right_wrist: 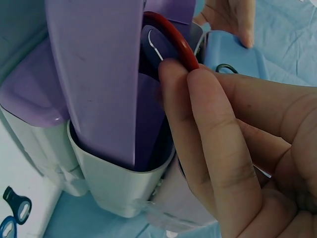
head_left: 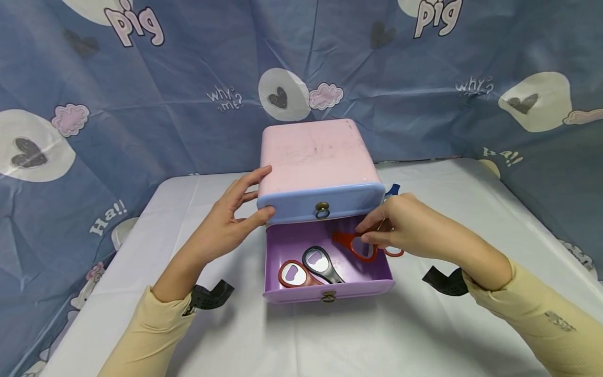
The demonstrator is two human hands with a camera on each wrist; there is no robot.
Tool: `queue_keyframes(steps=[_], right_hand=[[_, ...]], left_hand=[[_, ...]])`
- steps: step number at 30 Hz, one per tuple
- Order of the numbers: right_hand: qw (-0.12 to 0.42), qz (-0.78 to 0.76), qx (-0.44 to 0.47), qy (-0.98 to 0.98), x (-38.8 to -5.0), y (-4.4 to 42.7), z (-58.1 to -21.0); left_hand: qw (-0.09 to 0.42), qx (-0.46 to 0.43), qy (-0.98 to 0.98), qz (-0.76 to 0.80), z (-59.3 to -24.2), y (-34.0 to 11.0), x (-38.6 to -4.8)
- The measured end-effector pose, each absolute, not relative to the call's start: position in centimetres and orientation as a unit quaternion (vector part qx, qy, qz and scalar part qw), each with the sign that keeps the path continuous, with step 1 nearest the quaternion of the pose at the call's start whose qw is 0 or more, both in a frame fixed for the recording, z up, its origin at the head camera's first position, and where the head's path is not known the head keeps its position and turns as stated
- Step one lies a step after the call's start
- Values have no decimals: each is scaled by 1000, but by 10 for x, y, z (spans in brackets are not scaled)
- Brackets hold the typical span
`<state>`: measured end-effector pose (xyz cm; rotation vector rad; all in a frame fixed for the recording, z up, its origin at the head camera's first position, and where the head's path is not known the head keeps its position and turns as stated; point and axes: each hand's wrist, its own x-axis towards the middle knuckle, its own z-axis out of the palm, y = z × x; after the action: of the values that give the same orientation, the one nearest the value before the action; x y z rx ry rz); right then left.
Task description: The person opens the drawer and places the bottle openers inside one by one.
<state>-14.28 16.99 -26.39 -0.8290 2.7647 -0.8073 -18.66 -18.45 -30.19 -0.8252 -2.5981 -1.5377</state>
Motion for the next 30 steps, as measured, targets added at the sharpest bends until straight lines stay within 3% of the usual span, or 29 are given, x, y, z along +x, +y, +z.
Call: queue_keyframes(steps=[30], right_hand=[[123,-237,-297,917,-152,149,-268]], left_hand=[[9,-265,-834,-485,-301,-184,-188]])
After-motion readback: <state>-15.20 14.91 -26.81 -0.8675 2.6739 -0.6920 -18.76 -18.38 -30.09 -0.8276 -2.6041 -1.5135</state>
